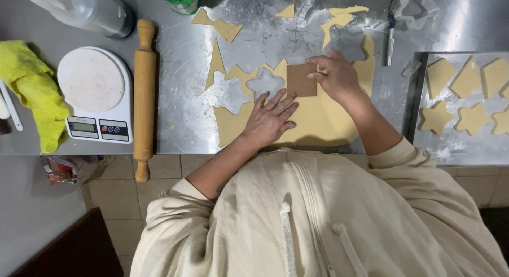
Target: Cutting star and square shapes out of rolled dough using cookie cutters and a bench scraper.
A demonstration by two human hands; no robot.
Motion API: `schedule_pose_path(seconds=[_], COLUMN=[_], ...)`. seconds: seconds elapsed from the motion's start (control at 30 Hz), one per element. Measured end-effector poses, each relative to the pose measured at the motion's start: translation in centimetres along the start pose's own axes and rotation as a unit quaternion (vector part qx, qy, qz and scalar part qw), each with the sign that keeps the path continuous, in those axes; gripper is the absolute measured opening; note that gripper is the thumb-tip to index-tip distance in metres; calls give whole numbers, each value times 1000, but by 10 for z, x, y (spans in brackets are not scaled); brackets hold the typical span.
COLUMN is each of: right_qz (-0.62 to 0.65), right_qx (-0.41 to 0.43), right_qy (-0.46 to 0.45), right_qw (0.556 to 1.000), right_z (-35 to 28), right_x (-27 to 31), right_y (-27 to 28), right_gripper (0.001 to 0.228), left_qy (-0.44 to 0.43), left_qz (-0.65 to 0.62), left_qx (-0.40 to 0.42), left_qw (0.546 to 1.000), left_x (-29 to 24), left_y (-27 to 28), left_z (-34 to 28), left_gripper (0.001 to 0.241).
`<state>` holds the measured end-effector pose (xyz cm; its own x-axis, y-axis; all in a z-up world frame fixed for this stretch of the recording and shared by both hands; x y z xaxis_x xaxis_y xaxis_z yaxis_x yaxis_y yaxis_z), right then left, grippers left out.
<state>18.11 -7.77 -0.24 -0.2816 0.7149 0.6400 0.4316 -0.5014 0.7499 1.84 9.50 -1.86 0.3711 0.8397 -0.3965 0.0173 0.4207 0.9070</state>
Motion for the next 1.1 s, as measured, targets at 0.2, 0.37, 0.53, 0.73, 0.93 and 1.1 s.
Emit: schedule_pose_path(seconds=[0.2, 0.37, 0.53, 0.73, 0.93, 1.1], right_qz=[-6, 7, 14, 14, 37, 22], right_qx=[5, 12, 5, -4, -25, -39], right_qy=[9, -12, -9, 3, 18, 29], right_qw=[1000, 1000, 1000, 1000, 999, 999], right_z=[-3, -2, -3, -4, -5, -6], right_x=[2, 8, 6, 6, 1, 9], right_y=[1, 3, 3, 1, -1, 3], right_gripper=[38, 38, 37, 37, 37, 38], left_qy=[4, 12, 17, 20, 17, 16], left_qz=[-8, -7, -7, 1, 5, -38], left_qx=[8, 12, -9, -19, -27, -62], left_qw=[1000, 1000, 1000, 1000, 999, 997], left_x=[0, 1, 3, 4, 2, -1], left_y=[-1, -1, 1, 5, 12, 8], left_z=[0, 0, 0, 1, 8, 40], left_gripper=[55, 57, 58, 59, 57, 42])
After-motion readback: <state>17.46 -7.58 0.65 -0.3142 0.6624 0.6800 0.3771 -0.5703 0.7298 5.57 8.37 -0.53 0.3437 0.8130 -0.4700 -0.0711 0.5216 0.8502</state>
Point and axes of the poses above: each hand's wrist, its own z-axis towards the middle knuckle, its own y-axis out of the back of the hand, x = y × z, the point moved 4 cm from there along z, towards the middle knuckle, and after that the axes turned 9 degrees about z, right-handed, at the moved point
